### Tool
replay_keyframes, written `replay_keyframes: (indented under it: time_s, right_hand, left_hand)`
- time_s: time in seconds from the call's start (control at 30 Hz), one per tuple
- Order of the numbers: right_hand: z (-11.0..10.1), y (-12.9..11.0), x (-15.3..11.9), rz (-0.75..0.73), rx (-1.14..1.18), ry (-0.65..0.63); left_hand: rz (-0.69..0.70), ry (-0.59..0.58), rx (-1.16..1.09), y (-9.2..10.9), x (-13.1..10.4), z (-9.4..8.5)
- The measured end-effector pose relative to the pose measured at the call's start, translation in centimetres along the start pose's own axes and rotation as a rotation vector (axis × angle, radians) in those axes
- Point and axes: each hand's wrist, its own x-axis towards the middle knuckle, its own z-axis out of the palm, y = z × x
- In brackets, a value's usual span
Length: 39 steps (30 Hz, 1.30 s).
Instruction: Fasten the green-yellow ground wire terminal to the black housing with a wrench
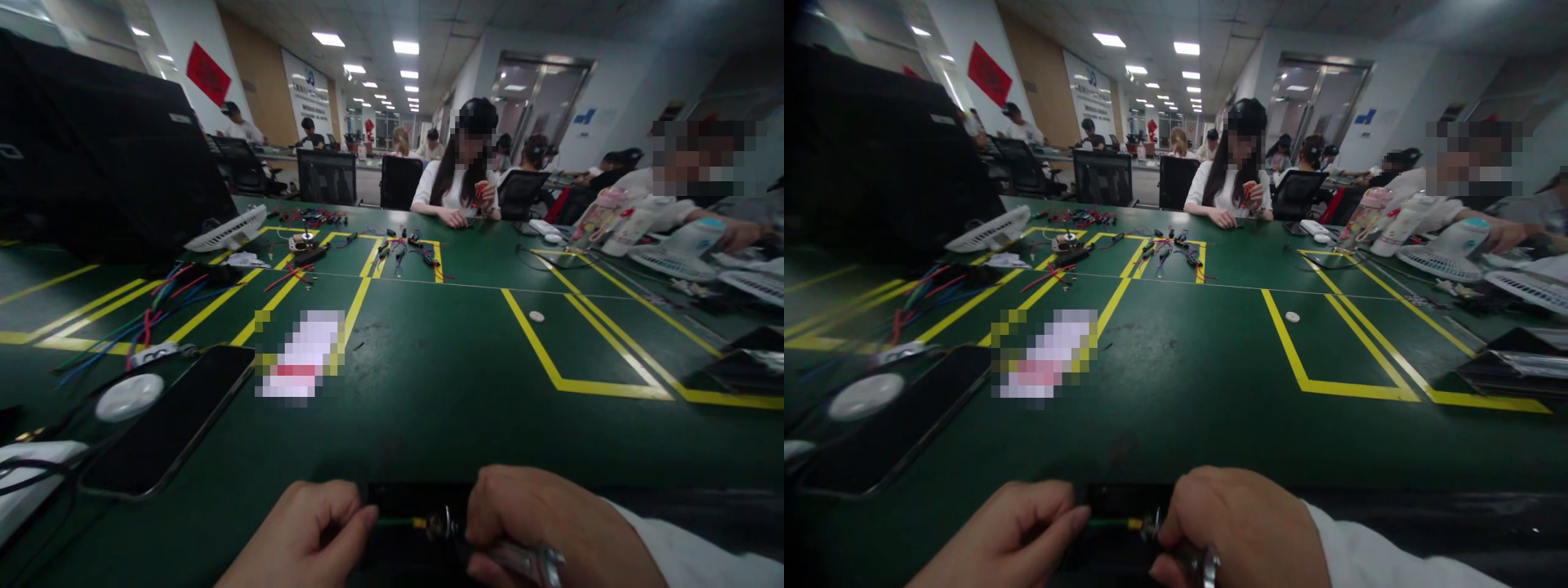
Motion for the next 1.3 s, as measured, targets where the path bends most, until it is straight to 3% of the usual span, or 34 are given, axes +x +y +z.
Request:
replay_keyframes:
  time_s: [0.17,0.53,0.63,0.73,0.8,0.93,1.13,1.3]
  right_hand:
    - [0.8,-0.2,0.5,-0.046,-0.119,-0.018]
    - [0.3,-0.6,1.3,-0.026,-0.156,-0.154]
    - [-0.9,-0.9,2.2,-0.031,-0.125,-0.248]
    - [-2.2,-1.2,3.2,-0.061,-0.117,-0.441]
    - [-2.8,-1.3,3.6,-0.08,-0.11,-0.48]
    - [-3.3,-1.2,3.5,-0.125,-0.065,-0.419]
    - [-2.5,-0.7,0.8,0.202,0.107,-0.108]
    - [-0.3,0.3,-0.3,0.084,-0.004,-0.026]
  left_hand:
    - [0.008,-0.028,0.008,-0.3,0.3,-0.2]
    - [0.052,-0.045,0.039,-0.3,0.2,-0.4]
    - [0.053,-0.062,0.046,-0.2,0.3,-0.5]
    - [0.055,-0.073,0.052,-0.2,0.3,-0.6]
    - [0.052,-0.078,0.056,-0.1,0.3,-0.6]
    - [0.039,-0.085,0.058,0.1,0.4,-0.7]
    - [0.023,-0.099,0.054,-0.1,0.5,-0.6]
    - [0.008,-0.108,0.041,-0.4,0.5,-0.6]
